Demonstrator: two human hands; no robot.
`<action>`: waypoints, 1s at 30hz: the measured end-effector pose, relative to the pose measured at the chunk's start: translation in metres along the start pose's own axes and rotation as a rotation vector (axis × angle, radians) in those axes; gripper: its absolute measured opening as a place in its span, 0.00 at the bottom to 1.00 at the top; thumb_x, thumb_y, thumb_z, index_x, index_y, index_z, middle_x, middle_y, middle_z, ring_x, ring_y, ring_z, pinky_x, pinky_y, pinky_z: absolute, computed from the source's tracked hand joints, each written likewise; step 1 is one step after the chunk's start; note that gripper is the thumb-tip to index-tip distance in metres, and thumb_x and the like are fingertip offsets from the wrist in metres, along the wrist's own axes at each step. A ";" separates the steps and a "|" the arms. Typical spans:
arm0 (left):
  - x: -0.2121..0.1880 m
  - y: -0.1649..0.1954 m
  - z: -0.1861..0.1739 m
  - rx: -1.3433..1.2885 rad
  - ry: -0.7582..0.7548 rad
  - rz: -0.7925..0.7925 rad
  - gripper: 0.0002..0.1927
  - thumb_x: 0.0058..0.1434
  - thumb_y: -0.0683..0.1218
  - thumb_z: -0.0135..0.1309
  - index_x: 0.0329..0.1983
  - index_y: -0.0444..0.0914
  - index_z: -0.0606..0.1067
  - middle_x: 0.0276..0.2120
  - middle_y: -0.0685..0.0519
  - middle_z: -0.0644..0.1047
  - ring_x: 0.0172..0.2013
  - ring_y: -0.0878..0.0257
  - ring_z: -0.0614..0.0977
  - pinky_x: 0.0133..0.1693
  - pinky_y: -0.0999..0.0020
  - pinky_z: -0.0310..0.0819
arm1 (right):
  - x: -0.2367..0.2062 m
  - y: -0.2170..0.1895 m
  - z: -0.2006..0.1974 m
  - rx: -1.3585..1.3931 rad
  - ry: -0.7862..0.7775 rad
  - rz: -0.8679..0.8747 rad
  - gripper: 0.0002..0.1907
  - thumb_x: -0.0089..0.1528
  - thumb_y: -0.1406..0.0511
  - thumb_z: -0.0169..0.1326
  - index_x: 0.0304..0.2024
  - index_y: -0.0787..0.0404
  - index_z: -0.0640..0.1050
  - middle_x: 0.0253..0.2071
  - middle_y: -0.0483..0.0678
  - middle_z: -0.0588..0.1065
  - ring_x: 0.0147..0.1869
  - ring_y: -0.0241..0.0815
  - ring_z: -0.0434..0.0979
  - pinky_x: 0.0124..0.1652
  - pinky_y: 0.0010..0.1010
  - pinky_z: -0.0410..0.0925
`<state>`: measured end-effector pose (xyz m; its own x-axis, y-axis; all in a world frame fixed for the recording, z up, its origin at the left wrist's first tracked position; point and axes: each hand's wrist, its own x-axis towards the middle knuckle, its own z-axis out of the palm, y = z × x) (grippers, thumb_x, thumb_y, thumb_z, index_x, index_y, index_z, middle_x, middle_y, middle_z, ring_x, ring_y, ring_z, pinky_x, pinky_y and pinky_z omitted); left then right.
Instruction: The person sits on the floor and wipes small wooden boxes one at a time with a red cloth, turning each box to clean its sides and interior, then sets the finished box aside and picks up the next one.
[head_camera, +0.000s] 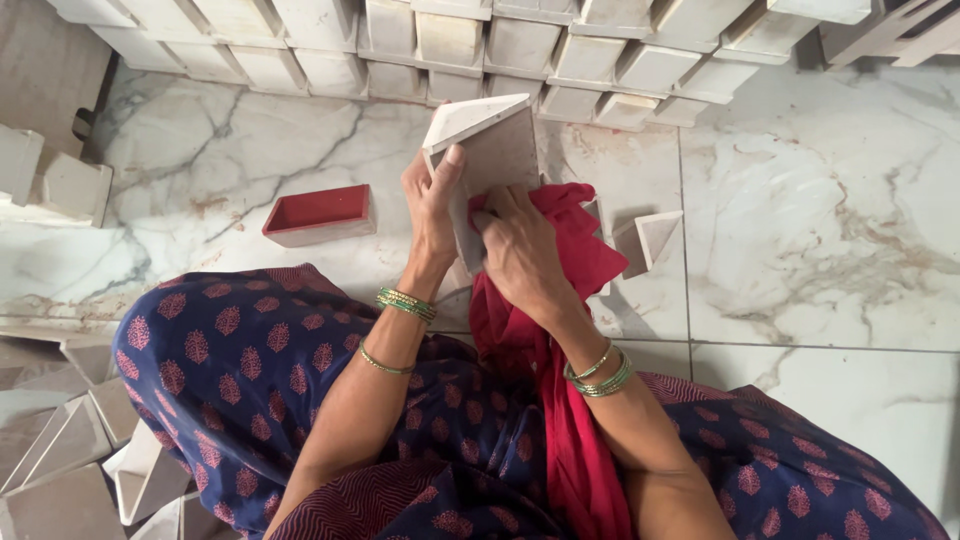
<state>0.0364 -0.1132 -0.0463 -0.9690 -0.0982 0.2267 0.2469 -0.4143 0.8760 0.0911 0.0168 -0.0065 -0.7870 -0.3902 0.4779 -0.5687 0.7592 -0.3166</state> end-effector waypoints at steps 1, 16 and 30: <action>-0.001 0.001 0.000 0.034 -0.012 0.041 0.40 0.66 0.59 0.57 0.73 0.30 0.65 0.59 0.48 0.74 0.57 0.61 0.70 0.62 0.63 0.62 | -0.001 -0.001 0.002 0.002 -0.003 0.016 0.08 0.52 0.73 0.56 0.36 0.67 0.80 0.42 0.53 0.73 0.51 0.55 0.74 0.49 0.42 0.71; -0.006 -0.005 0.015 -0.274 -0.228 0.130 0.50 0.63 0.64 0.61 0.77 0.30 0.58 0.65 0.44 0.72 0.66 0.56 0.73 0.70 0.61 0.65 | 0.010 0.004 -0.026 0.866 0.261 0.288 0.21 0.59 0.79 0.44 0.54 0.69 0.77 0.50 0.56 0.78 0.53 0.54 0.79 0.56 0.38 0.73; -0.010 -0.012 0.020 -0.362 -0.190 0.058 0.47 0.65 0.62 0.61 0.76 0.30 0.59 0.65 0.44 0.70 0.65 0.55 0.72 0.69 0.57 0.65 | 0.016 -0.007 -0.006 0.470 0.326 0.204 0.13 0.56 0.77 0.50 0.43 0.66 0.75 0.40 0.56 0.76 0.47 0.58 0.80 0.47 0.43 0.72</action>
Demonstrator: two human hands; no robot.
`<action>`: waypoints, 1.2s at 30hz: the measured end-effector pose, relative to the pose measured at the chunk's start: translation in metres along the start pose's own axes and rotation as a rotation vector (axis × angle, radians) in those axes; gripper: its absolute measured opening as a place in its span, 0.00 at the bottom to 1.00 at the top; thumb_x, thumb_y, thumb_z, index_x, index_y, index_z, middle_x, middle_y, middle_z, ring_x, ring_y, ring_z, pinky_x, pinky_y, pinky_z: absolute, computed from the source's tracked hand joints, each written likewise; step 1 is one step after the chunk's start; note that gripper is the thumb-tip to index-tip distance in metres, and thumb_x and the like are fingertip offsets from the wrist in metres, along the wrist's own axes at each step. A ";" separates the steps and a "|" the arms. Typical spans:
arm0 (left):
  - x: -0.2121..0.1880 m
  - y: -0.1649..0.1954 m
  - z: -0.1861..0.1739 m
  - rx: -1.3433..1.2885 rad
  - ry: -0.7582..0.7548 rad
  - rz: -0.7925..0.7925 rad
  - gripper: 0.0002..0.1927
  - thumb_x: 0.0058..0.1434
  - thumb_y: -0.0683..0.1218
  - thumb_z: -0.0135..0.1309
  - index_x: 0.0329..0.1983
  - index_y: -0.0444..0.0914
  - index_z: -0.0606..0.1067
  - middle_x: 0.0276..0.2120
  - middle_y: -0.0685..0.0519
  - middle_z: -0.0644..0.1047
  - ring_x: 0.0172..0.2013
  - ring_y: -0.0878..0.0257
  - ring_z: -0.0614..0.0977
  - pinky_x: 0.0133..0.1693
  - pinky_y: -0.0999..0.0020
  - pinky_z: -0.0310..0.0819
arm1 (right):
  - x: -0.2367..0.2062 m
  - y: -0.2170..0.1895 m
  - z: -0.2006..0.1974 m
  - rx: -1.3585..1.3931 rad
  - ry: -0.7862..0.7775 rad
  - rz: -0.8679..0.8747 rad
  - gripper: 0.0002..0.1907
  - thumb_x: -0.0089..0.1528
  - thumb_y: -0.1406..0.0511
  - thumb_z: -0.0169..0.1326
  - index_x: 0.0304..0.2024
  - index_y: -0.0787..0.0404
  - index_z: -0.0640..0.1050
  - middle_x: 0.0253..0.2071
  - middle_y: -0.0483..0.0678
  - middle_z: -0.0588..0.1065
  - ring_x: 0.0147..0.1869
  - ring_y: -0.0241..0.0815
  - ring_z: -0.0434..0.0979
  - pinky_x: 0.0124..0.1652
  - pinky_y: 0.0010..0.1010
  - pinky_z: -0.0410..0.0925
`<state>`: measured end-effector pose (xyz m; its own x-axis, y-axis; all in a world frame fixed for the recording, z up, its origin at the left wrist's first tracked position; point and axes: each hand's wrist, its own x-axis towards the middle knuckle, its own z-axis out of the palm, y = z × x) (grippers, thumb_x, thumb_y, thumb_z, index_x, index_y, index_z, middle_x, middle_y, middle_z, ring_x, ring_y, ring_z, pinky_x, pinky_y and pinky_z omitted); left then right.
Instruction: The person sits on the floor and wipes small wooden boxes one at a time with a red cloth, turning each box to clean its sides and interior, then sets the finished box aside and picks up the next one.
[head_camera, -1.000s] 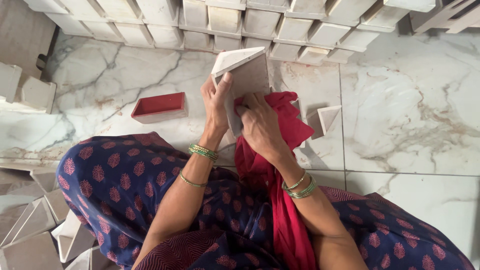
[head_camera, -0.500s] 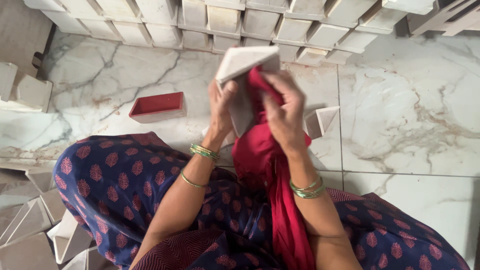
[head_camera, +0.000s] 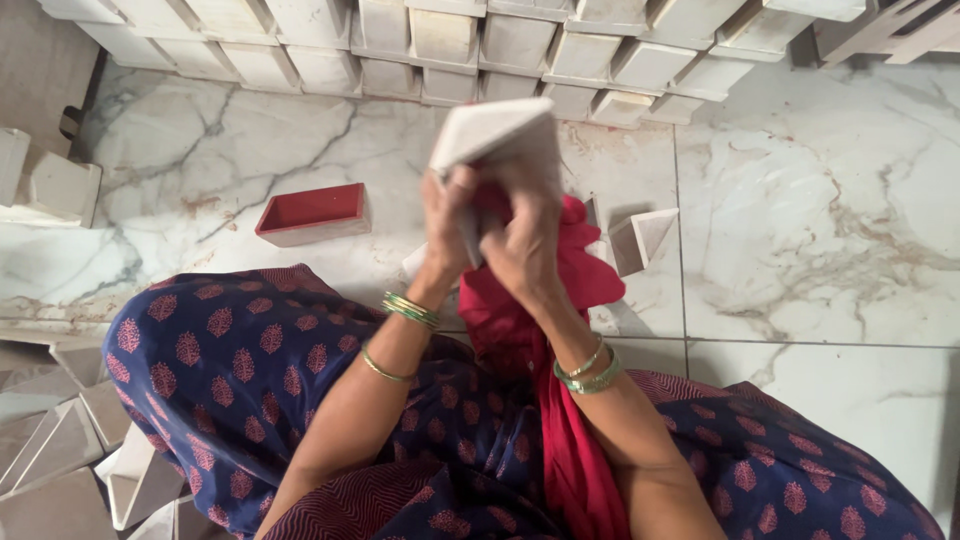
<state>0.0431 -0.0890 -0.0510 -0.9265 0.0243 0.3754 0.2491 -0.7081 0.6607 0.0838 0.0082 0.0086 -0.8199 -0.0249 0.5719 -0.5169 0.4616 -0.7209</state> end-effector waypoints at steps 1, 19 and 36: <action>-0.001 -0.003 0.003 0.054 -0.004 0.010 0.48 0.65 0.63 0.61 0.76 0.30 0.58 0.66 0.44 0.69 0.66 0.56 0.71 0.70 0.58 0.63 | 0.002 0.002 0.001 0.003 0.070 0.024 0.12 0.57 0.77 0.51 0.43 0.66 0.75 0.40 0.57 0.76 0.45 0.58 0.80 0.45 0.43 0.72; 0.009 0.027 -0.001 0.272 0.037 0.051 0.43 0.66 0.60 0.57 0.75 0.31 0.62 0.65 0.45 0.72 0.66 0.58 0.71 0.70 0.61 0.62 | 0.003 0.008 -0.054 -0.100 -0.335 -0.026 0.16 0.55 0.75 0.55 0.47 0.68 0.78 0.46 0.58 0.79 0.53 0.57 0.80 0.53 0.43 0.72; 0.027 0.051 -0.030 -0.071 0.237 -0.429 0.28 0.66 0.60 0.55 0.57 0.33 0.72 0.47 0.47 0.78 0.44 0.59 0.81 0.45 0.61 0.79 | -0.005 -0.006 -0.022 -0.471 -0.486 -0.350 0.13 0.49 0.71 0.66 0.35 0.61 0.78 0.36 0.46 0.76 0.44 0.47 0.78 0.39 0.37 0.74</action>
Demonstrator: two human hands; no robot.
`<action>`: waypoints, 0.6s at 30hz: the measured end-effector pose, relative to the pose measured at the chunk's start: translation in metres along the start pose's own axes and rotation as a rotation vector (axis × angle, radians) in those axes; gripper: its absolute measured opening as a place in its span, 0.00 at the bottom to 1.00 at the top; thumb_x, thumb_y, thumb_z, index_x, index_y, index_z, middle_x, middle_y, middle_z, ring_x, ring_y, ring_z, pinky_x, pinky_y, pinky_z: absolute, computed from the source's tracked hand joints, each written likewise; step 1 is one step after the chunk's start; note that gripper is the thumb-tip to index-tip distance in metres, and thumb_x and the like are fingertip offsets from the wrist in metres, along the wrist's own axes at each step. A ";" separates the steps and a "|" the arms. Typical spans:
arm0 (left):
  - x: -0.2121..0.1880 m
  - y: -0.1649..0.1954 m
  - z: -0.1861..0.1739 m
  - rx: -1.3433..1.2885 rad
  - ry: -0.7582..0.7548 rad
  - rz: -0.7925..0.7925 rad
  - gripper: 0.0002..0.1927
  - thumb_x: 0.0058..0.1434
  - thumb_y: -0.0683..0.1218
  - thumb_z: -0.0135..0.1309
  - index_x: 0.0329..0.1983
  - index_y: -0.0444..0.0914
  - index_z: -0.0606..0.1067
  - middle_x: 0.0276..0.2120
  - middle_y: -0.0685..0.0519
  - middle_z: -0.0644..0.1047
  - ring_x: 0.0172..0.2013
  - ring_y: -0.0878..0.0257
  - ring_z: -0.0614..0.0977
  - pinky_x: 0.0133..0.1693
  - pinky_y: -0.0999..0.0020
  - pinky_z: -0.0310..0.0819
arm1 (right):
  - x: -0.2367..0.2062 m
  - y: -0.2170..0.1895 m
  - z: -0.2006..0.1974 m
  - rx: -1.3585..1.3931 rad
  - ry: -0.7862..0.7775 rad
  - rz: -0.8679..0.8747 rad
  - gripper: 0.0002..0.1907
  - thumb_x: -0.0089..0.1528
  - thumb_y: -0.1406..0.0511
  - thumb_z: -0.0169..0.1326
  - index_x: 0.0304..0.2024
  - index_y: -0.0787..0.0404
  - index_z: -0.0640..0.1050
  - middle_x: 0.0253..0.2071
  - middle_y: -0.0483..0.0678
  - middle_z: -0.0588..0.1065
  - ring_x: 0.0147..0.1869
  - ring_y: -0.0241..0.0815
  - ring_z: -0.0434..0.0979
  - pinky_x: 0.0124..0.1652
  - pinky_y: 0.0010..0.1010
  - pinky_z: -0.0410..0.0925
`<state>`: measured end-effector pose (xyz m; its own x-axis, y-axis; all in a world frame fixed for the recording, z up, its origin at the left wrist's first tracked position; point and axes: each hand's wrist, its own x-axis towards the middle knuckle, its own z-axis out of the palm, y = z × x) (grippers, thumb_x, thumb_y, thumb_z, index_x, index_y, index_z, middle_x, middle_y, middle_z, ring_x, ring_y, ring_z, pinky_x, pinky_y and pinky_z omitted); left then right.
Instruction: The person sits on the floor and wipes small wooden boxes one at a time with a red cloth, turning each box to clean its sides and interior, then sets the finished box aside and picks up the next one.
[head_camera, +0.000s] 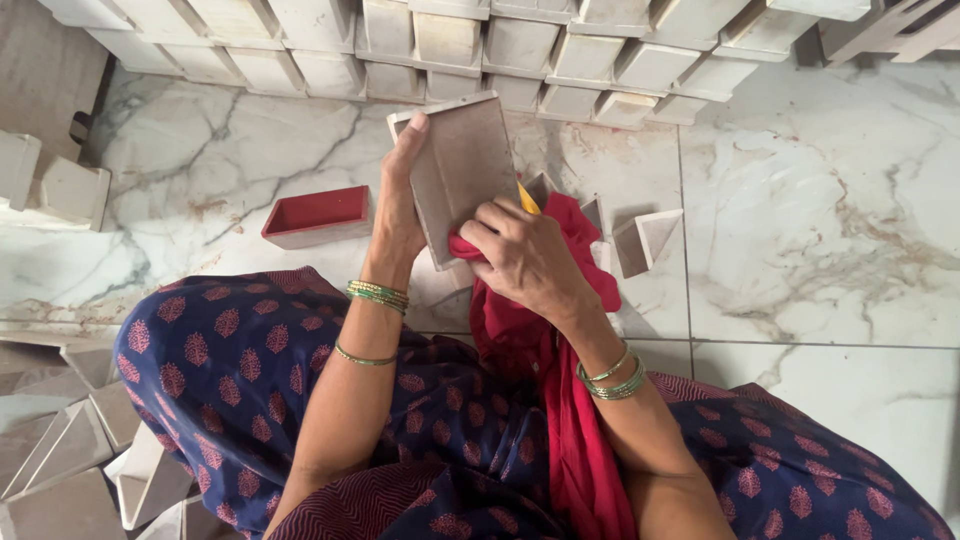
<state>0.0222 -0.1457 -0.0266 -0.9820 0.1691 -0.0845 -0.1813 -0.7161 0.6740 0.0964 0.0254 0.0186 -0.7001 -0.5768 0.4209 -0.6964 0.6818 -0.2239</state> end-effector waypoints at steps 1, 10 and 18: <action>-0.001 0.001 -0.001 -0.026 -0.057 0.004 0.32 0.67 0.61 0.55 0.61 0.32 0.70 0.50 0.46 0.77 0.47 0.59 0.80 0.48 0.61 0.79 | 0.001 0.001 0.000 -0.004 0.014 -0.011 0.12 0.49 0.71 0.65 0.34 0.61 0.79 0.35 0.46 0.76 0.43 0.47 0.78 0.38 0.37 0.74; -0.002 -0.024 0.013 0.354 -0.284 0.077 0.54 0.56 0.64 0.62 0.78 0.38 0.51 0.65 0.43 0.69 0.55 0.57 0.77 0.52 0.56 0.77 | -0.004 0.026 -0.028 0.331 0.333 0.155 0.12 0.55 0.71 0.65 0.41 0.65 0.81 0.37 0.49 0.78 0.38 0.47 0.81 0.39 0.35 0.74; -0.010 -0.054 0.025 0.315 -0.200 0.199 0.49 0.55 0.51 0.70 0.75 0.31 0.61 0.60 0.42 0.76 0.60 0.56 0.77 0.62 0.62 0.71 | -0.001 0.026 -0.010 0.237 0.367 0.163 0.11 0.56 0.72 0.67 0.35 0.66 0.76 0.34 0.52 0.73 0.37 0.53 0.77 0.37 0.41 0.71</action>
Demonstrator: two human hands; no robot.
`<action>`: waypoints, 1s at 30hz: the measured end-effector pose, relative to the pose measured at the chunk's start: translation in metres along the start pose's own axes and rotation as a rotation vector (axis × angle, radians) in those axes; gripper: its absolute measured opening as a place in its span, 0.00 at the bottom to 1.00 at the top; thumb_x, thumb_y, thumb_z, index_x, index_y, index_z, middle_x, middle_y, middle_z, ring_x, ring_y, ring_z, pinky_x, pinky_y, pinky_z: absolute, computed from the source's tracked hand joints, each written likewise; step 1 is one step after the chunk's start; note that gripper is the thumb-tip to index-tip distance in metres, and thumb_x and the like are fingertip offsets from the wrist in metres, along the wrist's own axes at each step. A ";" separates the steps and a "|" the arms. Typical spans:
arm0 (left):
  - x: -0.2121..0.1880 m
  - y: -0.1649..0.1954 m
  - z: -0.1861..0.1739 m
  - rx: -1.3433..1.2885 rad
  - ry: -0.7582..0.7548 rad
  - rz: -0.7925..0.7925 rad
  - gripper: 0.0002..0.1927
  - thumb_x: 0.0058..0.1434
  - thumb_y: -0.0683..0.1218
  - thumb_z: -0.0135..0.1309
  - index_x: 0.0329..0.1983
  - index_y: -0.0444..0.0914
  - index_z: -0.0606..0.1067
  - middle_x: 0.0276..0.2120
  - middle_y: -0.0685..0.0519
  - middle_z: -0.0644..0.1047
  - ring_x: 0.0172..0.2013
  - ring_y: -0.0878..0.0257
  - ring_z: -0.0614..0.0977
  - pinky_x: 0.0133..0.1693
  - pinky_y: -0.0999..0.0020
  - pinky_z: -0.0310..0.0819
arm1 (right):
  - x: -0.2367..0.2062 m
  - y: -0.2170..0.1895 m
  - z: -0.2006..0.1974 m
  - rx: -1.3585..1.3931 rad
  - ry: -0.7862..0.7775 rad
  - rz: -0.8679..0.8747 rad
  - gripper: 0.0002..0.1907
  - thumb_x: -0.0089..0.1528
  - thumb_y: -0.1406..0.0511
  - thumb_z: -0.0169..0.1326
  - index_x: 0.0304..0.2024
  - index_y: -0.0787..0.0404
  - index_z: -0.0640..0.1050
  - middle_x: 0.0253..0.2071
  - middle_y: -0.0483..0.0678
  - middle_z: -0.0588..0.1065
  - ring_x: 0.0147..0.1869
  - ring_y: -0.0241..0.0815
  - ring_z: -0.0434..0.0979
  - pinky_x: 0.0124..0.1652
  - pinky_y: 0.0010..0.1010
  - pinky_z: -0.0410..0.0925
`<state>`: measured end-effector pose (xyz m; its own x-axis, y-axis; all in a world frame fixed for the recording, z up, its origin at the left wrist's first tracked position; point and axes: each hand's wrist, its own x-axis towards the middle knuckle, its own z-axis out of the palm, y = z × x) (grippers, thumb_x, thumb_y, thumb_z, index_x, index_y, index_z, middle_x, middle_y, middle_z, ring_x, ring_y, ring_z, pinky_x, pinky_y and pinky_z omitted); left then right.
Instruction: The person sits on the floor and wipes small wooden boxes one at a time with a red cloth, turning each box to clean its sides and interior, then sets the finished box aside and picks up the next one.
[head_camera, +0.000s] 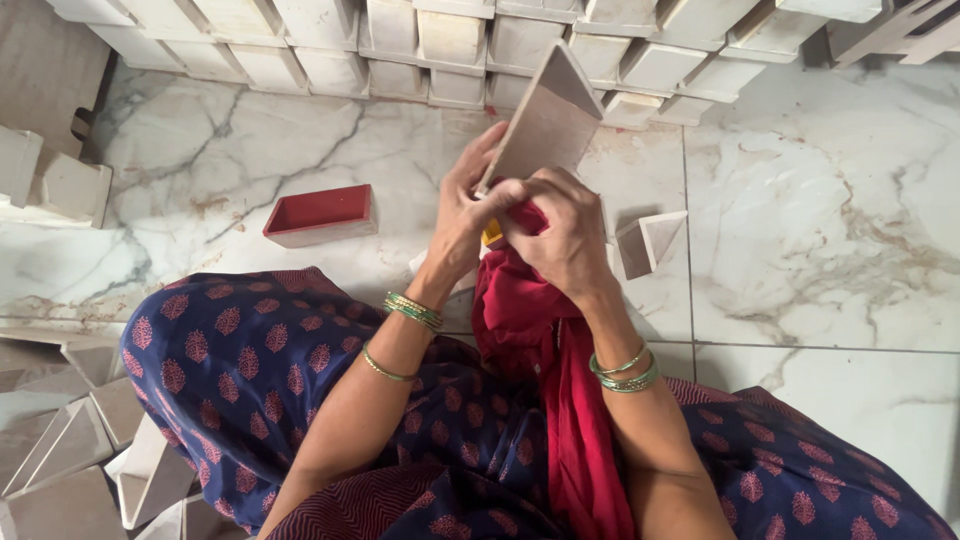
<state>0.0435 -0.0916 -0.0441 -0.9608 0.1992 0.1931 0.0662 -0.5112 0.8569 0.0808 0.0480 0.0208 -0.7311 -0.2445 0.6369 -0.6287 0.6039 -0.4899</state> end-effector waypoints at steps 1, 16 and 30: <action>0.000 0.000 -0.002 -0.024 0.006 0.005 0.46 0.56 0.50 0.69 0.74 0.30 0.62 0.61 0.43 0.75 0.61 0.56 0.76 0.63 0.62 0.70 | 0.000 -0.001 0.003 0.001 -0.007 -0.004 0.11 0.57 0.71 0.67 0.35 0.66 0.76 0.34 0.52 0.73 0.36 0.52 0.77 0.37 0.41 0.71; -0.002 0.011 -0.018 0.020 0.174 0.013 0.31 0.67 0.58 0.54 0.61 0.29 0.74 0.44 0.52 0.75 0.45 0.66 0.78 0.45 0.68 0.77 | 0.003 0.024 -0.035 0.233 0.238 0.350 0.14 0.61 0.65 0.68 0.44 0.67 0.80 0.37 0.49 0.80 0.40 0.37 0.79 0.42 0.30 0.72; -0.006 -0.006 -0.009 0.148 0.301 0.048 0.29 0.69 0.56 0.56 0.60 0.28 0.81 0.42 0.51 0.76 0.44 0.62 0.71 0.47 0.66 0.63 | -0.005 0.017 -0.005 -0.074 0.004 0.055 0.19 0.51 0.79 0.53 0.46 0.68 0.77 0.45 0.56 0.74 0.52 0.58 0.74 0.51 0.45 0.69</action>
<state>0.0461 -0.0969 -0.0541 -0.9906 -0.0892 0.1035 0.1300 -0.3827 0.9147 0.0756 0.0630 0.0121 -0.7628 -0.2065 0.6127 -0.5662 0.6709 -0.4788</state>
